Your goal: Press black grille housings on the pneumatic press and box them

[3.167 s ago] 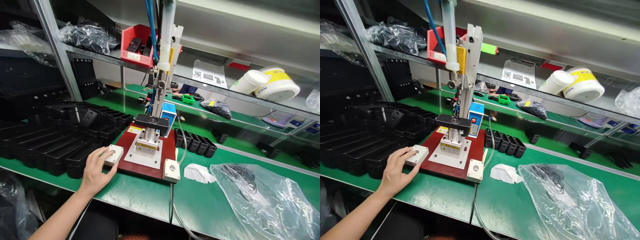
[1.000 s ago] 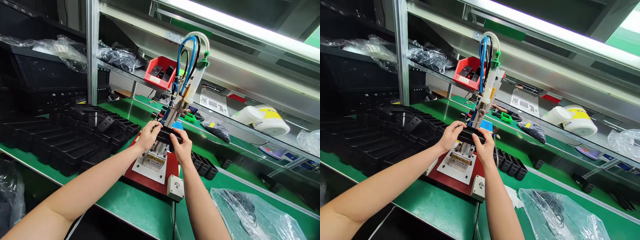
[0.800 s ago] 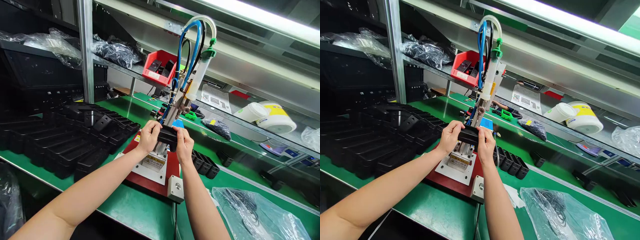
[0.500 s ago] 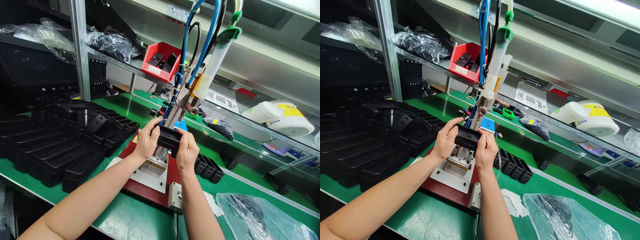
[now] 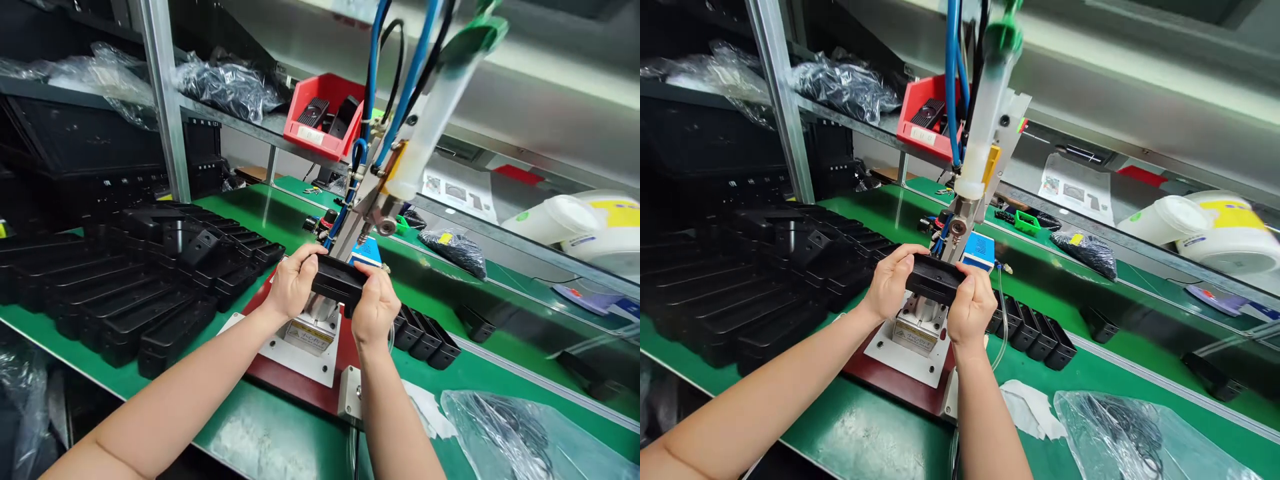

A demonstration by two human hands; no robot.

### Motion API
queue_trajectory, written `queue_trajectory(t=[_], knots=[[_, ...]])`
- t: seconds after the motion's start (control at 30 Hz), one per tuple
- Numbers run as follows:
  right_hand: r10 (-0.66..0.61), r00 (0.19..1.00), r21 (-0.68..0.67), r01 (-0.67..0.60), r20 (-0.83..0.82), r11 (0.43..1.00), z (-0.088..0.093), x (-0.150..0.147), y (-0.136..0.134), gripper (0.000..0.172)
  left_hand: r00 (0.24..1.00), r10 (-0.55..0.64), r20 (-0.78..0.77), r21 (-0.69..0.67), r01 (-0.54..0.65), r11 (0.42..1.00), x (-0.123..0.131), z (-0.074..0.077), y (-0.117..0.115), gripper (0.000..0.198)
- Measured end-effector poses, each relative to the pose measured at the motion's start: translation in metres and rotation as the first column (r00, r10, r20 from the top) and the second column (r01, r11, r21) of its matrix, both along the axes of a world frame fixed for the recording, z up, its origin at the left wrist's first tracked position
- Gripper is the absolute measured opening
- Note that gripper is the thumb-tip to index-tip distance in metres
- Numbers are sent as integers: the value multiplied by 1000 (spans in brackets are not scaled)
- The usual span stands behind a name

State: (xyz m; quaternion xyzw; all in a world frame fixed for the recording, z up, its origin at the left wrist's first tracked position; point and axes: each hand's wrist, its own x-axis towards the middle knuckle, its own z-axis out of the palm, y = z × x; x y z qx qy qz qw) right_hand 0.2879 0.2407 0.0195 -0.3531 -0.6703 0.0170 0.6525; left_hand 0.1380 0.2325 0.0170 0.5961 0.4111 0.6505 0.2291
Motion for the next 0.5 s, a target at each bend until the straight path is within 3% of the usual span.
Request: queue_trajectory(t=[0.13, 0.27, 0.33, 0.5], knots=[[7, 997, -143, -18, -81, 990, -1, -2, -4, 38, 999, -34, 16, -40, 35, 999, -4, 3, -1, 39], [49, 969, -398, -146, -243, 906, -2, 0, -4, 44, 994, -66, 85, -56, 71, 996, -4, 7, -1, 31], [60, 963, -429, -172, -261, 887, -1, 1, -1, 43, 987, -81, 138, -93, 94, 991, -2, 10, -1, 30], [45, 941, -390, -183, -337, 903, 17, -2, 2, 38, 960, -136, 243, -149, 175, 973, 2, 23, -9, 36]])
